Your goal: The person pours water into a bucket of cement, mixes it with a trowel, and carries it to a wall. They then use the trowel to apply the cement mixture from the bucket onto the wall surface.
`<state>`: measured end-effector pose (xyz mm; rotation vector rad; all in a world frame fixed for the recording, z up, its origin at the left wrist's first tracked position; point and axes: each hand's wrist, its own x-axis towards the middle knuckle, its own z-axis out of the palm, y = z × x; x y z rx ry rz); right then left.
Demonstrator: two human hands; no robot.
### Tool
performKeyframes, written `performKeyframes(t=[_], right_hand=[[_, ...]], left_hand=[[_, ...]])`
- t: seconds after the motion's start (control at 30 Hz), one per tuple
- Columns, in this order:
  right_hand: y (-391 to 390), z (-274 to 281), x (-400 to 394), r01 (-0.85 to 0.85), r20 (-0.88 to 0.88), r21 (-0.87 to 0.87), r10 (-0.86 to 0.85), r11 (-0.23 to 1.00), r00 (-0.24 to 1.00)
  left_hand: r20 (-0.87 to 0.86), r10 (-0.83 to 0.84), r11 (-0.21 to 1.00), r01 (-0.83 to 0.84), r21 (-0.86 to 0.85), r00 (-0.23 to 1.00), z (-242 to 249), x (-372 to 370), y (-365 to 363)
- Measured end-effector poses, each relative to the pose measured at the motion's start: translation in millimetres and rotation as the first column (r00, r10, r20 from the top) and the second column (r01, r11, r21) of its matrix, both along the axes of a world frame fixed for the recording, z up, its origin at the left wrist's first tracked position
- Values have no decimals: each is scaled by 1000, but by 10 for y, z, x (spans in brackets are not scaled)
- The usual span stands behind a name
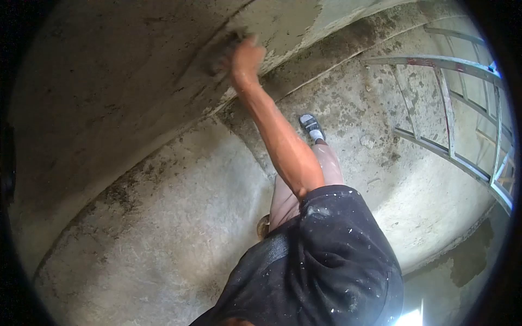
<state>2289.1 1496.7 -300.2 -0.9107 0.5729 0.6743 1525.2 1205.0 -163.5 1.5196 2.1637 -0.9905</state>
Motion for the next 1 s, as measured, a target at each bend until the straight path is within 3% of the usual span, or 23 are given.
performKeyframes(t=[0.03,0.1,0.23,0.3,0.4,0.53,0.6,0.63,0.67,0.77,0.83,0.9,0.97,1.0], right_hand=[[45,-290,27,-2,104,-141,17,990,994],[66,-935,182,50,29,-312,-44,949,999],[-150,-1571,503,2,-202,-246,-53,969,978],[-180,-1606,503,-23,-271,-225,-39,974,962],[-141,-1250,414,9,-170,-51,-18,999,985],[-45,119,157,49,-59,0,-49,999,997],[-29,727,56,21,-100,111,-9,994,995],[-53,993,-6,-22,-5,163,23,986,1000],[-65,1152,-57,-69,89,210,51,975,995],[-12,1229,-100,-91,68,320,73,943,995],[-5,1064,-82,-108,61,291,94,951,994],[40,604,-51,-19,220,-6,20,1000,975],[101,-301,114,106,351,-409,49,906,935],[135,-836,222,149,371,-448,31,881,928]], left_hand=[[1,-6,1000,6,4,1000,-34,35,13],[8,-10,1000,10,14,1000,-138,135,-18],[1,-15,1000,15,9,1000,-199,295,-239],[0,-23,1000,23,4,1000,-206,320,-371],[23,-32,999,32,9,999,-377,497,-496],[45,-45,999,46,-9,998,-507,727,-677],[62,-60,998,62,-33,996,-593,821,-763],[71,-68,996,71,-49,995,-621,865,-820],[78,-76,995,81,-66,994,-630,899,-874],[102,-100,990,109,-94,990,-743,971,-1001],[125,-105,988,118,-102,987,-874,1081,-1106],[149,-110,988,125,-95,983,-1015,1222,-1145],[182,-99,990,116,-82,978,-1217,1427,-1255],[201,-90,992,106,-69,975,-1352,1564,-1301]])
